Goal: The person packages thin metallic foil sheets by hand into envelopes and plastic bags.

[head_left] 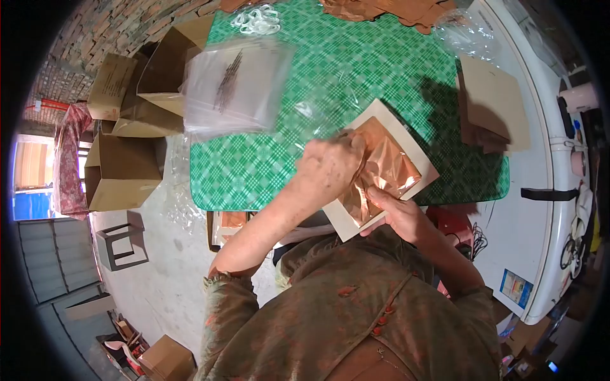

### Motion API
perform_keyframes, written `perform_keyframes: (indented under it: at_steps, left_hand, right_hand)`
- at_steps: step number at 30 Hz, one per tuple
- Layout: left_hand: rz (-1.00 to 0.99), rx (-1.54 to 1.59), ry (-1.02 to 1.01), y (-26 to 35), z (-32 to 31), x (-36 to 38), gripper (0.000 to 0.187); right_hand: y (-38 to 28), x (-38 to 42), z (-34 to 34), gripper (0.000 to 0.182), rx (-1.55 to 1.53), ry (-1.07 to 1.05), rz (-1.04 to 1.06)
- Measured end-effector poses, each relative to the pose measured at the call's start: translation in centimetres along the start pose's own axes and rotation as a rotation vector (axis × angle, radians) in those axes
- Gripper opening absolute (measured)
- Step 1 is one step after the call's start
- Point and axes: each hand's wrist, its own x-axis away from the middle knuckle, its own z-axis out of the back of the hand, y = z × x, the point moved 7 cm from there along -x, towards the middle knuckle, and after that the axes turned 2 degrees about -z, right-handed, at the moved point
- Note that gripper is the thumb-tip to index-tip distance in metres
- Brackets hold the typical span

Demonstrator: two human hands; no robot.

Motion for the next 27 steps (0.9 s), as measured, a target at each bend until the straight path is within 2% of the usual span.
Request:
perform_keyframes:
  at_steps: [2, 5, 8, 11, 12, 15, 16, 19, 20, 23, 24, 27]
  left_hand:
    - [0.065, -0.003, -0.04, -0.4, 0.5, -0.4, 0.02]
    - [0.033, 0.029, 0.0, -1.7, 0.8, -0.6, 0.022]
    - [-0.072, -0.19, -0.102, 0.2, -0.5, -0.3, 0.023]
    - [0.026, -0.082, 0.002, -1.2, 1.0, -1.1, 0.023]
    - [0.058, -0.052, -0.036, -1.5, 2.2, -1.3, 0.022]
    - [-0.026, -0.151, -0.181, -0.2, 0.5, -0.9, 0.02]
    - [-0.068, -0.121, -0.083, 0.2, 0.7, -0.5, 0.019]
    - [0.047, -0.01, -0.096, -1.6, 1.3, -1.0, 0.022]
    - [0.092, 0.136, -0.019, -1.9, 2.5, -1.1, 0.031]
    - [0.152, 0.272, 0.277, -3.4, 5.4, -0.3, 0.036]
    - [0.327, 0.403, 0.343, -4.8, 4.9, 1.0, 0.041]
    - [0.702, 0.729, 0.707, -8.4, 2.9, 6.5, 0.043]
  right_hand:
    - [0.6, -0.1, 0.4, 0.049, -0.022, 0.0, -0.001]
    - [0.2, 0.1, 0.0, 0.048, -0.019, -0.003, -0.006]
    - [0.0, 0.1, -0.4, 0.043, -0.036, 0.013, 0.044]
    - [-0.4, 0.1, -0.7, 0.037, -0.045, 0.076, 0.073]
    - [-0.5, 0.1, -0.7, 0.037, -0.057, 0.062, 0.067]
    - [-1.0, 0.2, -1.2, 0.037, -0.051, 0.033, 0.077]
    - [-1.2, 0.1, -1.4, 0.037, -0.04, 0.021, 0.085]
    - [-1.2, 0.1, -1.5, 0.04, -0.002, 0.069, 0.092]
    - [-1.3, 0.2, -1.5, 0.04, -0.009, 0.064, 0.099]
    - [-1.7, 0.2, -1.6, 0.042, -0.042, 0.032, 0.151]
    - [-1.8, 0.1, -1.6, 0.042, -0.061, 0.011, 0.19]
    - [-1.8, -0.2, -1.2, 0.042, -0.101, 0.032, 0.258]
